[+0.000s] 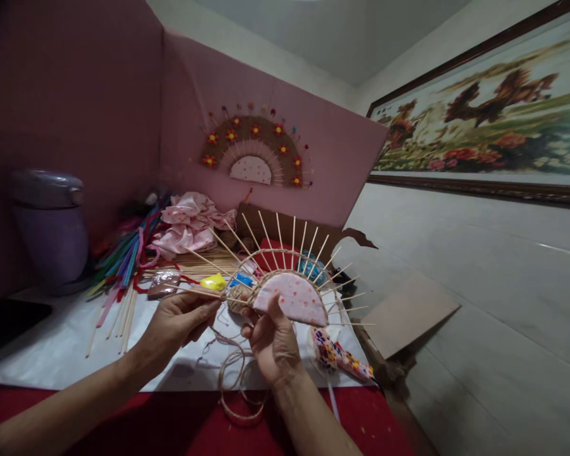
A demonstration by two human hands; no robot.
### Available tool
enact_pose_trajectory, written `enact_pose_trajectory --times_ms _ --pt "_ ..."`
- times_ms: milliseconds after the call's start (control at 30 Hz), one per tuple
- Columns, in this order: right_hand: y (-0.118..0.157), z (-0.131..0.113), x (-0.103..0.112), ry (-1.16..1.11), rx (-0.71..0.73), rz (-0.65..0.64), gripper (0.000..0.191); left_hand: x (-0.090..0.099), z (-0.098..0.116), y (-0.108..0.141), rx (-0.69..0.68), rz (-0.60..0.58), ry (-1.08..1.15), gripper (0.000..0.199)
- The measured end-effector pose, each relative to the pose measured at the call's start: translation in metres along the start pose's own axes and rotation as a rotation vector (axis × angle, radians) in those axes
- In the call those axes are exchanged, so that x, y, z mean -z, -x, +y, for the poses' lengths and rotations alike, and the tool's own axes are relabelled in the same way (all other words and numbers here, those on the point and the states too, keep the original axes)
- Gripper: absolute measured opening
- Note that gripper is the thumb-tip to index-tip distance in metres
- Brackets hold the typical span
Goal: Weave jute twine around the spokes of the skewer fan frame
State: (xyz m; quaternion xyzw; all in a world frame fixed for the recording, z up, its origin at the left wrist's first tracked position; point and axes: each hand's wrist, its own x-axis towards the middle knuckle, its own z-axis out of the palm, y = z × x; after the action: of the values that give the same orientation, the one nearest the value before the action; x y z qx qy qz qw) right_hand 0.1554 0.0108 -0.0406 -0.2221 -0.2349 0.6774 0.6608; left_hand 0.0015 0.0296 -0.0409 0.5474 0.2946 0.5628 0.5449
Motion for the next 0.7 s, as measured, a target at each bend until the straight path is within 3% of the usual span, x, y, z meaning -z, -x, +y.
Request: enact_pose_trajectory --times_ms 200,500,700 --pt "0.0011 -0.0029 0.0004 0.009 -0.052 -0.042 0.012 -0.0005 -0.0034 0.0011 -0.155 -0.023 -0.17 0.01" --pt "0.0005 -0.0049 0.0005 0.0 -0.064 0.008 0.013 0.005 -0.0009 0.0002 -0.552 -0.043 -0.498 0.013" --pt "0.001 -0.0078 -0.0018 0.008 -0.079 0.053 0.011 0.0085 0.0031 -0.0019 -0.628 -0.074 -0.615 0.009"
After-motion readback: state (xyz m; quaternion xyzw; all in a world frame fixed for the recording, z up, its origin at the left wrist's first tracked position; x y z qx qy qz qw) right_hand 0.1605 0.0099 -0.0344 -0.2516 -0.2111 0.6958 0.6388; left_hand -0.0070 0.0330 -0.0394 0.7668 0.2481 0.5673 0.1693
